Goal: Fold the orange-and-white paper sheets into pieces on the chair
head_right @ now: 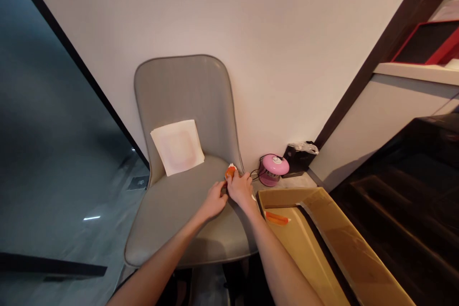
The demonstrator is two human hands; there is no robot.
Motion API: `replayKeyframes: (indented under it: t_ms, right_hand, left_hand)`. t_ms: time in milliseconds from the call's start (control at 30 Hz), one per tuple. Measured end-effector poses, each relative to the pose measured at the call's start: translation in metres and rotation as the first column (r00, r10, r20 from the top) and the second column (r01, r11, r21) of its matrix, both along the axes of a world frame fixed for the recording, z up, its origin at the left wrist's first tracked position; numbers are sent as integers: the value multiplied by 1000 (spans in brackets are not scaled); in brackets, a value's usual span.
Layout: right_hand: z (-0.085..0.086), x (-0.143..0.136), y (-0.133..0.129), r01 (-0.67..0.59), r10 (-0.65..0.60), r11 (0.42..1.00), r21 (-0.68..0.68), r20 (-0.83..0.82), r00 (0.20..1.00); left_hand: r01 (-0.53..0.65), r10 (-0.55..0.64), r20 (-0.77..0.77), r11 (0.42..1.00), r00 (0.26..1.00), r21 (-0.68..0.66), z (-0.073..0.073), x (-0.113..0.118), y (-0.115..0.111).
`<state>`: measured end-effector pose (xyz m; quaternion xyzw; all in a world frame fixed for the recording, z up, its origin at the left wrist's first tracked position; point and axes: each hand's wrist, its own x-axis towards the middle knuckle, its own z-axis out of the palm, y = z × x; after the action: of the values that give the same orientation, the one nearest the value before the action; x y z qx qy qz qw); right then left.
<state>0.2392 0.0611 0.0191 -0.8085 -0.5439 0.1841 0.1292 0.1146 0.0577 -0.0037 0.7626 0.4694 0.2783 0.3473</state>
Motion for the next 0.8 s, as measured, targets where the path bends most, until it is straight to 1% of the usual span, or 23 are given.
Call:
replayKeyframes:
  t_ms: [33,100,200,300,400,500,600,700,800]
  right_hand:
    - [0,0,1,0,0,1000,-6,-2,1000]
    - [0,1,1,4,-4,1000,-20,8,1000]
    - [-1,4,1,-8,9,999,-41,26,1000]
    - [-2,7,0,-35,37,998,-46,39,999]
    - [-3,9,-1,-59,61,997,-46,42,997]
    - [-4,9,-1,-68,70,997,-44,45,997]
    - [-5,6,-1,-51,53,998,-28,66,996]
    - [-5,3,-1,-50,51,999,-13,87,995]
    - [-3,2,-1,-50,51,999,-8,84,995]
  left_hand:
    - [-26,27,25,999,999,-35,-2,2,1]
    - [-61,77,109,987,991,-148,-9,8,4]
    - [-81,159,227,944,961,-319,-19,16,7]
    - [-124,232,272,924,934,-360,-28,21,10]
    - [-146,264,280,913,923,-380,-33,23,13]
    - [-120,265,302,899,916,-422,-33,23,14]
    - [-81,276,342,869,898,-489,-30,22,14]
    - [-73,326,378,832,867,-550,-25,22,12]
    - [-86,366,389,812,845,-577,-22,23,10]
